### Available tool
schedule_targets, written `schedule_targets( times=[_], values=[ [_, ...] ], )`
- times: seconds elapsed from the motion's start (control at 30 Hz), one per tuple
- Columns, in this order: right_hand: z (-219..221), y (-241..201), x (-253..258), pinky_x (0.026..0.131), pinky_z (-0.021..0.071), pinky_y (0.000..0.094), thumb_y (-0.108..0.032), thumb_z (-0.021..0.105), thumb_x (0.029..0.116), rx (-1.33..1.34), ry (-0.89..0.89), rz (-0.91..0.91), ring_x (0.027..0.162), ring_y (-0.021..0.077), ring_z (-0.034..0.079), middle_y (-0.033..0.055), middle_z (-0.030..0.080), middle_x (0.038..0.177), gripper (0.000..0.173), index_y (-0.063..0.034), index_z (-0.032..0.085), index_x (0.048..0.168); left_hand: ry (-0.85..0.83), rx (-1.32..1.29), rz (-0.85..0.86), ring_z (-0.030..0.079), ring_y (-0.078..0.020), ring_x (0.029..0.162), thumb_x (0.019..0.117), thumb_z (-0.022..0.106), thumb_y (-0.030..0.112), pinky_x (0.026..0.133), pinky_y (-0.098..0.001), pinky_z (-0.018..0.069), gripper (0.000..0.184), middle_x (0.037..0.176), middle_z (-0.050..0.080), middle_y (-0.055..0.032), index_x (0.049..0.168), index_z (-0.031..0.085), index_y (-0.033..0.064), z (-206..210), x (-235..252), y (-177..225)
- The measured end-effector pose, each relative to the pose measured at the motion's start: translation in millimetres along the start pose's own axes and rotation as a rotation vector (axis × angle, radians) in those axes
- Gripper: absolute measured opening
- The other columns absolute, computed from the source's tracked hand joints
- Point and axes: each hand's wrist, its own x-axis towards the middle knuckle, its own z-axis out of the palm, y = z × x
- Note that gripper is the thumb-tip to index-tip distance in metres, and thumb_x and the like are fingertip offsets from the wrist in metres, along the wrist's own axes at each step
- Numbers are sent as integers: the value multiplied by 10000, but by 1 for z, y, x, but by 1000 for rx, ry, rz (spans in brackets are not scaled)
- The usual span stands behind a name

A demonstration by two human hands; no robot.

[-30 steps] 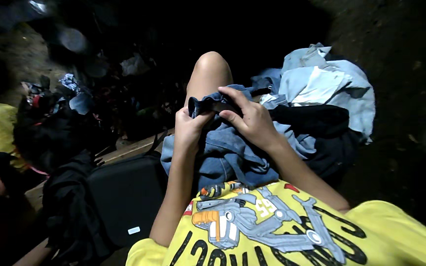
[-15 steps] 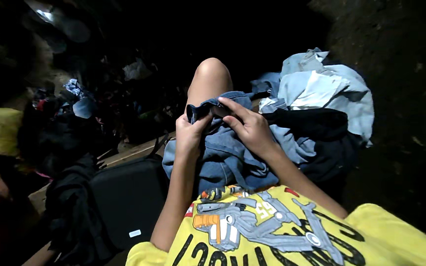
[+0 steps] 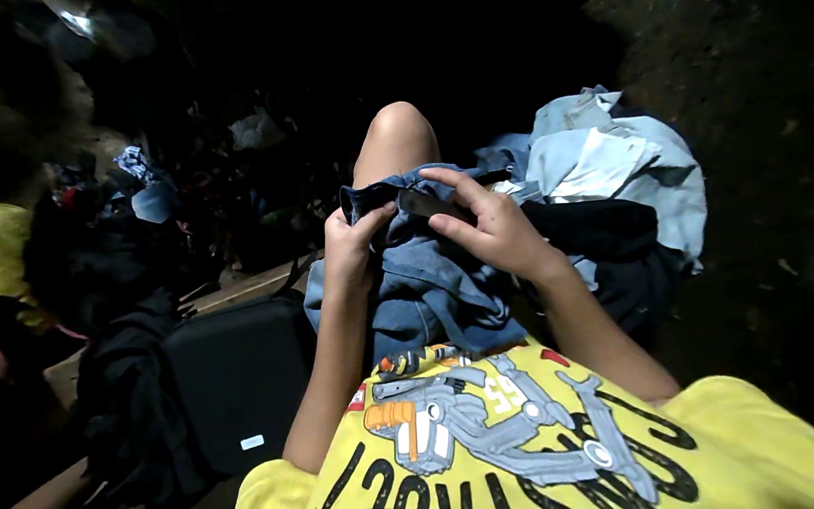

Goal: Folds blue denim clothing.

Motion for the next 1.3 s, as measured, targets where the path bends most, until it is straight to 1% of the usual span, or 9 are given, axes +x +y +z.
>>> schedule_targets(
  times=[0.23, 0.43, 0.67, 0.77, 0.83, 0.93, 1.07, 1.2, 1.3],
  values=[
    [16, 0, 7, 755, 587, 416, -290, 550, 1043, 87, 24, -56, 946, 195, 712, 87, 714, 1204, 505, -161, 479, 1526, -22, 59, 35, 685, -26, 705, 836, 640, -118, 683, -213, 593, 205, 767, 716, 32, 883, 667, 80, 2, 0, -3],
    [43, 1, 9, 543, 469, 352, -249, 556, 1041, -1, 238, -131, 634, 184, 569, 74, 619, 801, 388, -161, 644, 1408, -53, 82, 16, 681, -21, 709, 862, 640, -76, 678, -212, 586, 172, 767, 715, 35, 857, 676, 92, -5, 3, -3],
    [12, -2, 8, 459, 386, 369, -306, 558, 1040, -294, 197, -186, 556, 216, 527, 61, 556, 724, 347, -241, 696, 1352, -42, 632, 358, 609, 46, 739, 851, 707, -23, 708, -142, 507, 69, 821, 682, 6, 916, 707, -2, -4, 7, -5],
    [2, -5, 7, 681, 526, 353, -239, 555, 1045, -16, 92, -71, 810, 150, 664, 65, 718, 1006, 345, -172, 684, 1358, -34, 752, 505, 639, -35, 845, 842, 712, -32, 798, -185, 507, 141, 920, 706, -99, 982, 719, -45, -1, 11, -10],
    [-3, -4, 7, 834, 533, 184, -205, 513, 1066, 337, -43, 88, 959, -20, 654, -28, 704, 1267, 357, -145, 639, 1395, -57, 696, 447, 629, 0, 829, 844, 701, -28, 779, -170, 507, 145, 916, 704, -66, 988, 716, -33, -5, 15, -10],
    [4, 1, 13, 481, 344, 112, -144, 494, 1060, 709, -84, 208, 552, -61, 419, -73, 661, 901, 356, -110, 626, 1389, -75, 611, 279, 608, 57, 731, 843, 705, -7, 698, -146, 515, 116, 824, 679, 25, 957, 707, 12, -7, 18, -4],
    [-4, 12, 19, 642, 469, 104, -217, 619, 979, 702, -205, 103, 697, -84, 533, -94, 636, 915, 572, -33, 446, 1492, -29, 533, 216, 622, 59, 712, 877, 728, 52, 686, -154, 537, 57, 783, 671, 72, 924, 696, 57, -4, 17, 1],
    [-29, 26, -3, 377, 293, 119, -353, 722, 901, 806, 49, 147, 425, -55, 342, -149, 499, 637, 497, -200, 605, 1359, -27, 545, 352, 625, -28, 1076, 884, 738, 166, 941, -213, 522, 509, 1227, 654, -58, 1346, 586, 15, -15, 11, 3],
    [-76, 9, -21, 438, 372, 88, -390, 725, 908, 825, 317, -154, 505, -82, 436, -184, 582, 774, 330, -292, 645, 1213, 50, 670, 552, 549, -145, 1275, 924, 732, 278, 1048, -296, 480, 670, 1434, 522, -142, 1479, 470, 11, -27, -6, 16]
  ],
)
